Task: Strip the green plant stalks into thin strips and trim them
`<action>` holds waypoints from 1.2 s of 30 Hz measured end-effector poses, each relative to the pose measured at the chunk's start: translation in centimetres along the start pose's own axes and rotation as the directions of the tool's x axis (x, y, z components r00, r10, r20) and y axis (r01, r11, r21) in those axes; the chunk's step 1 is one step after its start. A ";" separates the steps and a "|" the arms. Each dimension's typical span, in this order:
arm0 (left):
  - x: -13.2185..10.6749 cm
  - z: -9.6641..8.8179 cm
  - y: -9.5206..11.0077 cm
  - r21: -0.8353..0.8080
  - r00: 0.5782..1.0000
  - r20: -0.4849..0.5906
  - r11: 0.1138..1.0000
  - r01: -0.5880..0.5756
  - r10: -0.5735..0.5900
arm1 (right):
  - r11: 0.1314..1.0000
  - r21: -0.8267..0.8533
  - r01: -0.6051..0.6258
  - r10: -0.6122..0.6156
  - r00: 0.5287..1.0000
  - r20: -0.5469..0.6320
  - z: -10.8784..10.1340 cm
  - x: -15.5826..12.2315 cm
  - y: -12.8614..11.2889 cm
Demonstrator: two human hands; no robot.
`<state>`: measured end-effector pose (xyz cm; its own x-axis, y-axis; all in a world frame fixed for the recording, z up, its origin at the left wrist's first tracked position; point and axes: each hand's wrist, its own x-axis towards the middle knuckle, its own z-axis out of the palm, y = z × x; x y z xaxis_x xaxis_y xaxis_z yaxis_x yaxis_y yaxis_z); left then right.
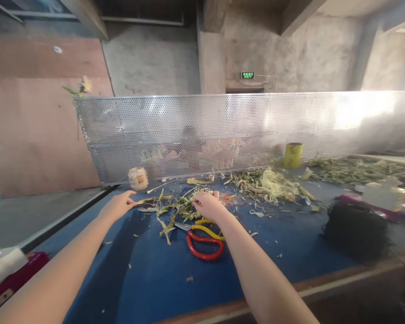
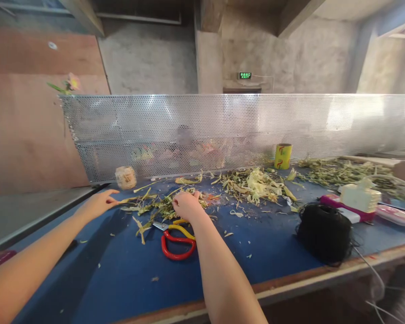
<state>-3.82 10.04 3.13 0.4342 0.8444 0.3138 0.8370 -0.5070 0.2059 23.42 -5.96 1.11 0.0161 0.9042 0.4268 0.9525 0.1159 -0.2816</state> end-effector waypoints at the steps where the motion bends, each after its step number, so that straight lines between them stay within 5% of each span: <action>1: 0.0 0.2 0.0 0.018 1.000 -0.001 1.000 -0.012 0.012 | 1.000 -0.002 0.000 0.000 1.000 0.002 0.0 0.0 0.0; 15: -1.7 1.4 3.2 0.208 0.968 0.164 0.953 -0.220 0.188 | 1.000 0.019 0.004 -0.004 1.000 0.008 -0.2 -0.4 -0.6; 21: -1.3 0.8 3.8 0.219 0.965 0.145 0.944 -0.246 0.218 | 1.000 0.022 0.012 -0.013 1.000 0.008 -0.2 -0.5 -0.5; 28: -1.5 -2.0 3.1 -0.172 0.992 0.003 0.977 -0.126 0.128 | 0.999 0.026 0.036 -0.036 0.999 -0.004 -0.3 -0.4 -0.5; 31: -2.5 -2.6 4.4 -0.473 0.999 -0.005 0.880 -0.049 0.053 | 0.996 0.044 0.082 -0.081 0.996 -0.031 -0.4 -0.4 -1.0; 36: -4.8 -2.2 8.7 -0.745 1.000 0.023 0.666 0.009 0.013 | 0.982 0.127 0.140 -0.138 0.990 -0.019 -1.0 -0.9 -2.5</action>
<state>0.68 1.21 5.51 0.4522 0.8417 0.2951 0.3134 -0.4597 0.8309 21.35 -7.51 2.26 -0.1098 0.8713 0.4783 0.8989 0.2925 -0.3264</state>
